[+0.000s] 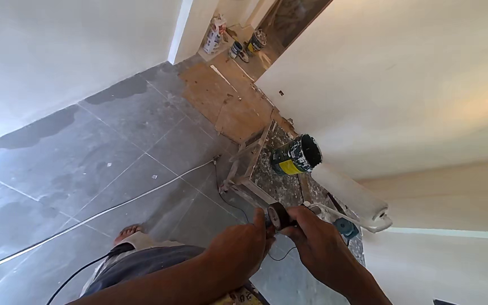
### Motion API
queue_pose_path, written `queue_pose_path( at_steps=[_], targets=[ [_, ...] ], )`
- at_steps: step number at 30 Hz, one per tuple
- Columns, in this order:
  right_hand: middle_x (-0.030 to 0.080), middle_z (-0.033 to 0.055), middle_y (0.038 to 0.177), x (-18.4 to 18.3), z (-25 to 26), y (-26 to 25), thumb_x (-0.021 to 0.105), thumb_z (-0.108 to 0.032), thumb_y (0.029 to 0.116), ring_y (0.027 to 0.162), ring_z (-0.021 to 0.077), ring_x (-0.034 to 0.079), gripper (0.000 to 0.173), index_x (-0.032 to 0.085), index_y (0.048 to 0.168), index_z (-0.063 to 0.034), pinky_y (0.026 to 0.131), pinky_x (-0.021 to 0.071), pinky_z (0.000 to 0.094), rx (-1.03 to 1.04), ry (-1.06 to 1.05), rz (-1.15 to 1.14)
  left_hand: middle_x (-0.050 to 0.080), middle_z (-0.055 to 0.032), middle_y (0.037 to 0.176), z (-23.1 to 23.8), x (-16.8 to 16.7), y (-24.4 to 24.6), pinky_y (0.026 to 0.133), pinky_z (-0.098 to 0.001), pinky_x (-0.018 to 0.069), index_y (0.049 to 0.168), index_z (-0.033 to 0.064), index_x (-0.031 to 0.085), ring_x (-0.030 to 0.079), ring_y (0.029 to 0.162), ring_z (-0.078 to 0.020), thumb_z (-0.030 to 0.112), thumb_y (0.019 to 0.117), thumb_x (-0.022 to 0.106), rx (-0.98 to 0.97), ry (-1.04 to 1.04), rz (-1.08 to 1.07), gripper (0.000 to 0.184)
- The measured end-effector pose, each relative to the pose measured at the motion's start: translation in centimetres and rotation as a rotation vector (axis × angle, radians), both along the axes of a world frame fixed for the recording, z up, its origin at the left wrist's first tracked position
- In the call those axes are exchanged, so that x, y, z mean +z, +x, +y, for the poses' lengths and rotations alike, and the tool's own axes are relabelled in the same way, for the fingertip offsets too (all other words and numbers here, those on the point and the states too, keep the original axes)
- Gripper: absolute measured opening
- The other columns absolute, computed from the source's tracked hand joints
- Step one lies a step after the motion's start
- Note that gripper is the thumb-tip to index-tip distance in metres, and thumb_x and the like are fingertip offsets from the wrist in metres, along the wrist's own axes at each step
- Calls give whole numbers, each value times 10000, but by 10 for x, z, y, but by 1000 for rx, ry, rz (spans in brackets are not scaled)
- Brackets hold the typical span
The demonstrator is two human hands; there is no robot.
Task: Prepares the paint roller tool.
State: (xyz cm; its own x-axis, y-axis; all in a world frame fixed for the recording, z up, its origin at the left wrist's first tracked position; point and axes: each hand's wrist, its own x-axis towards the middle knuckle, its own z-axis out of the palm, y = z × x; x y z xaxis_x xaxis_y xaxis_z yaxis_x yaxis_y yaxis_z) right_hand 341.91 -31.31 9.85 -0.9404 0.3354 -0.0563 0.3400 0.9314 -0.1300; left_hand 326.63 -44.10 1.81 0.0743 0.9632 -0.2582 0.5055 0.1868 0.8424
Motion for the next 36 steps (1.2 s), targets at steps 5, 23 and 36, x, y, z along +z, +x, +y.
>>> queue_pose_path(
  at_steps=[5, 23, 36],
  targets=[
    [659, -24, 832, -7, -7, -18, 460, -454, 1071, 652, 110, 659, 373, 651, 1050, -134, 504, 549, 317, -21, 181, -51, 652, -156, 946, -4, 0, -6, 748, -520, 586, 1435, 39, 349, 706, 873, -370, 499, 1099, 351, -26, -21, 1, 570],
    [659, -41, 898, -32, -48, -9, 630, -237, 1016, 699, 59, 630, 68, 666, 1045, -187, 593, 569, 237, -315, -157, 997, 632, -80, 773, -11, -9, -23, 605, -443, 572, 1287, 25, 534, 662, 666, -254, 587, 1063, 360, 71, 176, 50, 630],
    [617, 121, 1342, -83, -20, 5, 606, -183, 1014, 1273, 197, 583, 409, 570, 1374, 7, 1089, 505, 412, 127, -872, 846, 485, 74, 574, -23, 28, -60, 372, -182, 391, 997, 147, 633, 444, 424, -16, 619, 1011, 465, -51, -44, -884, 501]
  ],
)
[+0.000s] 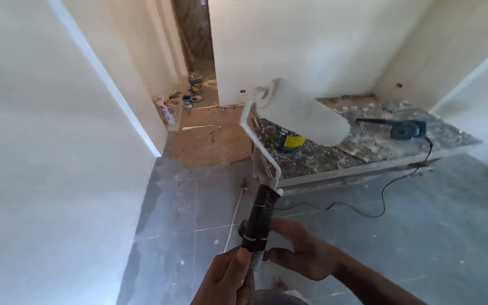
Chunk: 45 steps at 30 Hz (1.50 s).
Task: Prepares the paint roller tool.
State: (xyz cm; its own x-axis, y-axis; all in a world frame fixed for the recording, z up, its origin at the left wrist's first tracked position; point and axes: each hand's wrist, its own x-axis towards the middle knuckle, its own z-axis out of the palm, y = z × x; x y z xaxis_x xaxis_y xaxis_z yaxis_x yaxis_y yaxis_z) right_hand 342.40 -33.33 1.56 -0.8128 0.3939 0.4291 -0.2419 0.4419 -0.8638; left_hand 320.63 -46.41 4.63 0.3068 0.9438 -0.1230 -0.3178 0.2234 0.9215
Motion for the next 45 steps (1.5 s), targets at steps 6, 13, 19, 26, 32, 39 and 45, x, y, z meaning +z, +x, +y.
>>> queue_pose_path(
  at_steps=[6, 13, 19, 26, 32, 39, 45],
  targets=[
    [628, 132, 1160, -2, 17, 12, 609, -351, 1046, 1035, 148, 664, 417, 663, 1226, 21, 844, 610, 291, 60, 7, -25, 554, 34, 580, -7, -5, 20, 396, -202, 444, 1001, 82, 696, 503, 444, -29, 510, 1019, 540, 173, 45, 132, 456],
    [652, 100, 1047, -15, 4, 21, 658, -351, 1018, 933, 120, 648, 355, 732, 1116, -18, 773, 577, 261, -36, -88, 22, 545, 64, 597, -6, -6, 37, 414, -197, 443, 961, 122, 666, 495, 462, -13, 507, 990, 595, 222, 25, 261, 392],
    [639, 101, 1048, 0, -4, 33, 690, -303, 1002, 936, 123, 659, 309, 743, 1161, -44, 761, 604, 255, -82, -89, 52, 623, 17, 669, -8, 7, 48, 491, -257, 508, 984, 27, 643, 563, 525, -51, 314, 919, 784, 235, 216, 643, 326],
    [651, 85, 1028, 10, 0, 37, 706, -289, 991, 933, 112, 668, 326, 724, 1241, -80, 777, 609, 246, -113, -18, 5, 598, 18, 664, -6, 9, 50, 456, -263, 483, 1053, 37, 640, 531, 497, -58, 349, 977, 707, 251, 231, 592, 328],
    [707, 83, 1102, 13, -2, 47, 739, -241, 972, 978, 120, 706, 383, 681, 1296, -46, 843, 628, 272, -153, -39, 16, 572, 28, 653, 2, 8, 39, 425, -232, 444, 1116, 44, 651, 487, 473, -42, 222, 974, 712, 287, 149, 395, 236],
    [684, 101, 1061, 23, -12, 51, 688, -182, 1003, 885, 100, 691, 383, 620, 1360, -63, 764, 612, 223, -277, 286, -29, 566, -8, 644, 22, -2, 37, 403, -259, 430, 1043, 69, 660, 474, 447, -86, 294, 949, 750, 314, 64, 431, 260],
    [678, 106, 1018, 50, -11, 35, 641, -216, 1029, 805, 95, 662, 319, 652, 1297, -44, 700, 577, 191, -344, 505, -64, 537, 67, 642, 35, -1, 42, 462, -233, 449, 986, 127, 614, 507, 503, -44, 328, 950, 685, 270, 81, 712, 216]
  ],
)
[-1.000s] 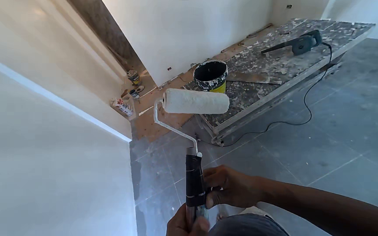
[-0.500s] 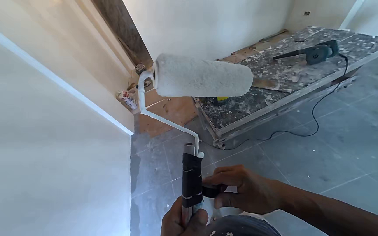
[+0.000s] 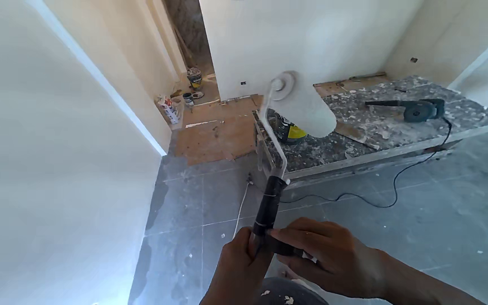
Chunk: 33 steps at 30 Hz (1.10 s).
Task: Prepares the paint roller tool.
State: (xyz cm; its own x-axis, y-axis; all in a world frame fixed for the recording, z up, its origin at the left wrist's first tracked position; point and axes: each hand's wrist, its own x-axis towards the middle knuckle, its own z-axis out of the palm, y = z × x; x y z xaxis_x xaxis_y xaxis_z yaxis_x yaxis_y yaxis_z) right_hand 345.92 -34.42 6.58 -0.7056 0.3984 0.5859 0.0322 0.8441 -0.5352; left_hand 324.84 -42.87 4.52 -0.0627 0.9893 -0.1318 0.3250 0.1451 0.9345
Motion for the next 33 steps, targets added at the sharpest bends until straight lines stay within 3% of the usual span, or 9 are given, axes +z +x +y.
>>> queue_pose_path(
  at_steps=[5, 7, 10, 15, 25, 27, 30, 31, 33],
  targets=[
    [689, 54, 943, 15, 0, -23, 631, -362, 1034, 718, 50, 632, 344, 701, 1188, -62, 631, 544, 166, -88, 18, -145, 585, 46, 706, 6, -9, -2, 553, -251, 506, 1026, 123, 610, 571, 594, -55, 392, 977, 624, -32, -40, 137, 274],
    [678, 27, 913, 19, 2, -32, 626, -366, 1035, 687, 26, 608, 333, 715, 1162, -72, 603, 528, 154, -82, 5, -174, 588, 45, 724, 9, -14, -8, 559, -259, 506, 1007, 145, 612, 571, 601, -65, 407, 968, 637, -67, -104, 3, 266],
    [681, -3, 953, 24, 7, -46, 612, -343, 1046, 731, 3, 623, 301, 717, 1166, -88, 624, 545, 149, -52, 13, -209, 550, 26, 642, 16, -24, -16, 453, -265, 452, 910, 144, 597, 513, 485, -91, 328, 969, 660, -146, -153, -341, 204],
    [683, -48, 894, 36, 17, -75, 640, -393, 1011, 765, 3, 639, 294, 730, 1086, -123, 674, 563, 174, -75, -27, -413, 576, 50, 730, 15, -31, -12, 544, -247, 483, 1000, 150, 630, 534, 576, -63, 312, 996, 656, -128, -30, -314, 165],
    [619, 46, 726, 62, 33, -129, 711, -256, 980, 651, 160, 637, 237, 663, 868, -53, 578, 554, 353, -85, -142, -1062, 567, 1, 656, 17, -27, -4, 447, -292, 499, 900, 129, 614, 544, 471, -129, 437, 914, 758, -81, -128, -217, 341],
    [647, 38, 779, 54, 25, -119, 707, -316, 982, 688, 163, 661, 251, 674, 988, -67, 617, 580, 368, -147, -121, -904, 573, -18, 624, 14, -31, -5, 403, -299, 504, 862, 118, 597, 549, 431, -147, 383, 889, 797, -49, -124, -281, 334],
    [686, -15, 906, 20, 7, -80, 664, -359, 1006, 688, 72, 635, 332, 701, 1223, -111, 623, 591, 283, -311, -91, -118, 476, 6, 534, 10, -31, -22, 359, -262, 417, 806, 125, 557, 463, 384, -101, 393, 933, 750, -137, -161, -492, 354],
    [679, -6, 961, 2, 2, -70, 657, -310, 1013, 710, 77, 640, 276, 683, 1213, -122, 619, 602, 280, -360, -128, 143, 453, 18, 528, 6, -29, -27, 351, -239, 404, 861, 125, 586, 446, 380, -81, 398, 950, 739, -185, -169, -604, 325],
    [638, 19, 1034, -32, -3, -55, 600, -355, 1044, 786, 135, 647, 277, 604, 1226, -146, 657, 597, 311, -388, -354, 407, 426, 43, 533, -1, -25, -31, 349, -203, 395, 1035, 99, 667, 426, 384, -49, 380, 952, 741, -238, -171, -792, 302]
  ],
)
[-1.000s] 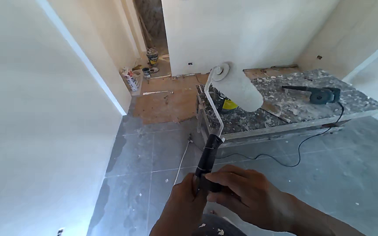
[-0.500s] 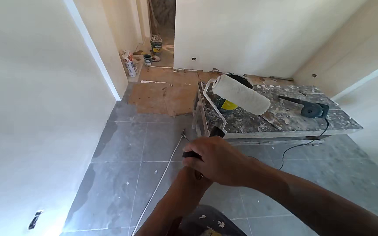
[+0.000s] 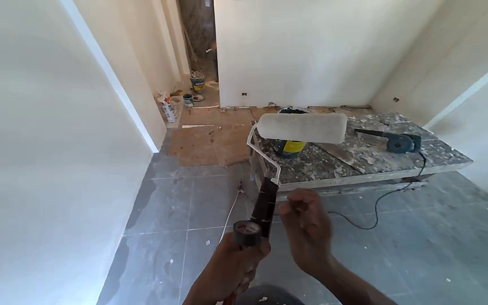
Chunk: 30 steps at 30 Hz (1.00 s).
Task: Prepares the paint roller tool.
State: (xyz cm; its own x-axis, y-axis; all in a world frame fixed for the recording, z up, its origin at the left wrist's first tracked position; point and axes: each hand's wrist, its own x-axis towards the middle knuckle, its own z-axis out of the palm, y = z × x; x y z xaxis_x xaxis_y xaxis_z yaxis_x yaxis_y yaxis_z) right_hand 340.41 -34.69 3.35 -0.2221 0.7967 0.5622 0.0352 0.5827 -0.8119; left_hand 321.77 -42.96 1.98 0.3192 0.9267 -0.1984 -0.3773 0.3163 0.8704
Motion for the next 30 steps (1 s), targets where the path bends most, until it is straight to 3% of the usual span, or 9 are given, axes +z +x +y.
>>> queue_pose_path(
  at_steps=[3, 5, 7, 10, 14, 19, 22, 25, 30],
  targets=[
    [668, 73, 1251, -36, -5, 12, 509, -468, 1065, 1110, 192, 655, 486, 559, 1409, -127, 945, 564, 390, 386, -278, 196, 442, 79, 549, -6, 6, 1, 361, -170, 391, 1071, 116, 677, 425, 397, -11, 375, 946, 746, -55, -9, -115, 296],
    [662, 46, 1342, -48, -6, 14, 446, -349, 1094, 1201, 133, 624, 394, 643, 1364, -139, 996, 533, 343, 658, -320, 262, 567, 70, 677, -8, 5, 5, 381, -146, 393, 1127, 152, 667, 437, 427, 18, 341, 956, 736, -123, 27, -232, 265],
    [608, 55, 1438, -51, -4, 12, 408, -226, 1073, 1264, 151, 598, 382, 671, 1339, -148, 1007, 526, 336, 854, -384, 320, 691, 9, 935, -7, 1, 9, 414, -124, 407, 1238, 201, 609, 463, 474, 39, 322, 988, 695, -232, 86, -357, 291],
    [467, 175, 1564, -49, 3, 11, 489, -313, 1061, 1411, 319, 481, 504, 518, 1504, -73, 1153, 425, 473, 1011, -411, 334, 606, 69, 691, -11, -3, 16, 396, -134, 401, 1138, 132, 682, 474, 444, 22, 356, 999, 673, -367, 22, -461, 264],
    [534, 198, 1480, -39, 14, 19, 557, -347, 1033, 1379, 311, 506, 516, 577, 1420, -7, 1162, 420, 470, 1131, -292, 181, 623, 76, 724, -12, -5, 19, 420, -126, 427, 1156, 129, 673, 500, 478, 36, 344, 1027, 632, -489, -36, -501, 254],
    [624, 121, 1335, -32, 25, 32, 681, -227, 996, 1258, 198, 583, 415, 638, 1357, -28, 1093, 493, 373, 1012, -162, 15, 567, 86, 651, -14, 0, 18, 400, -141, 418, 1137, 123, 683, 484, 456, 19, 356, 1009, 661, -431, -30, -396, 267],
    [704, 74, 1257, -36, 20, 36, 739, -134, 950, 1191, 166, 656, 357, 669, 1288, -44, 1051, 544, 365, 882, -224, 39, 540, 69, 592, -18, 7, 17, 398, -160, 406, 1050, 111, 714, 471, 438, 2, 329, 967, 726, -291, 40, -148, 234],
    [740, 6, 1135, -33, 6, 36, 742, -176, 958, 1046, 95, 698, 284, 697, 1225, -87, 932, 599, 308, 681, -188, -15, 605, 3, 616, -23, 18, 17, 399, -205, 426, 991, 92, 713, 490, 434, -40, 234, 890, 818, -76, 117, 159, 204],
    [721, 56, 1030, -38, -2, 41, 738, -188, 960, 941, 147, 711, 215, 697, 1113, -43, 845, 631, 345, 558, -91, -154, 615, 14, 652, -24, 18, 12, 443, -246, 456, 927, 116, 682, 532, 481, -75, 294, 860, 838, 97, 109, 420, 246]
  ],
)
